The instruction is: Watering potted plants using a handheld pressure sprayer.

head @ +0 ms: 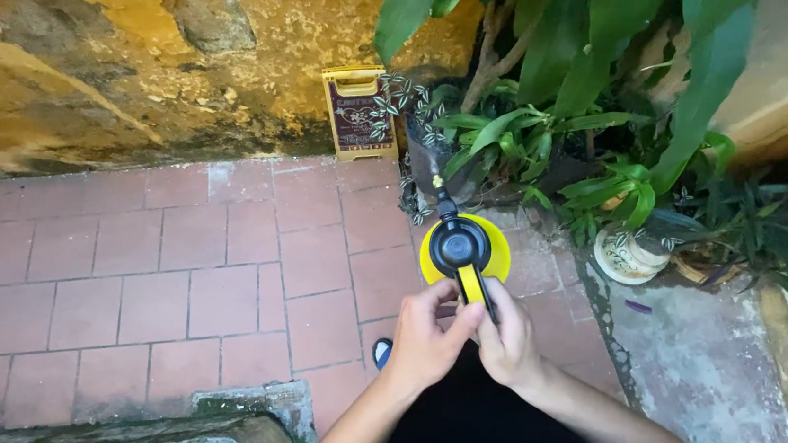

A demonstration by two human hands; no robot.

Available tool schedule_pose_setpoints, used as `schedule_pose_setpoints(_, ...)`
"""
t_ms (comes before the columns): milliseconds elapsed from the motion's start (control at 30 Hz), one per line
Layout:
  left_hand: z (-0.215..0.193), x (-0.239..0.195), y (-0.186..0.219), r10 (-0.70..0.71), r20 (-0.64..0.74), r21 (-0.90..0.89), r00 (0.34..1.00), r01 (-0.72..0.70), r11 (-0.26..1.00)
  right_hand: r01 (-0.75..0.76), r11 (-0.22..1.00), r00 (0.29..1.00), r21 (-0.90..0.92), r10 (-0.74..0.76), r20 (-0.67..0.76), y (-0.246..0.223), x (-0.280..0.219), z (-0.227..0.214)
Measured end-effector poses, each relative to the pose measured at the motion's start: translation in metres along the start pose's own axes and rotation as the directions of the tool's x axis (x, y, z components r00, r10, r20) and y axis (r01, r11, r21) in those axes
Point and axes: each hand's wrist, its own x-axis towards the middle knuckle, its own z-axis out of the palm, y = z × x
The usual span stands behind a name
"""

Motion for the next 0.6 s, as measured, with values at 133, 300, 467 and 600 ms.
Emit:
schedule_pose_setpoints(133, -0.014, 0.008, -0.020, -0.153, 0.047, -0.132, 0.987, 0.158, 0.979, -0.075, 0.997, 0.994, -0.008, 0.074, -0.085, 0.012, 0.002, 0.017)
schedule_pose_setpoints(300, -0.046, 0.016, -0.009, -0.165, 0.160, -0.153, 0.973, 0.189, 0.970, -0.192, 0.979, 0.979, -0.075, 0.186, -0.081, 0.009, 0.006, 0.042)
schedule_pose_setpoints(467, -0.071, 0.028, -0.015, -0.083, 0.147, 0.021, 0.986, 0.081, 0.997, -0.121, 0.992, 0.992, -0.028, 0.120, -0.037, 0.015, 0.012, 0.059)
schedule_pose_setpoints(600, -0.085, 0.042, -0.044, -0.104, 0.135, 0.069, 0.985, 0.096, 0.993, -0.196, 0.963, 0.975, -0.187, 0.212, 0.072, 0.011, 0.030, 0.057)
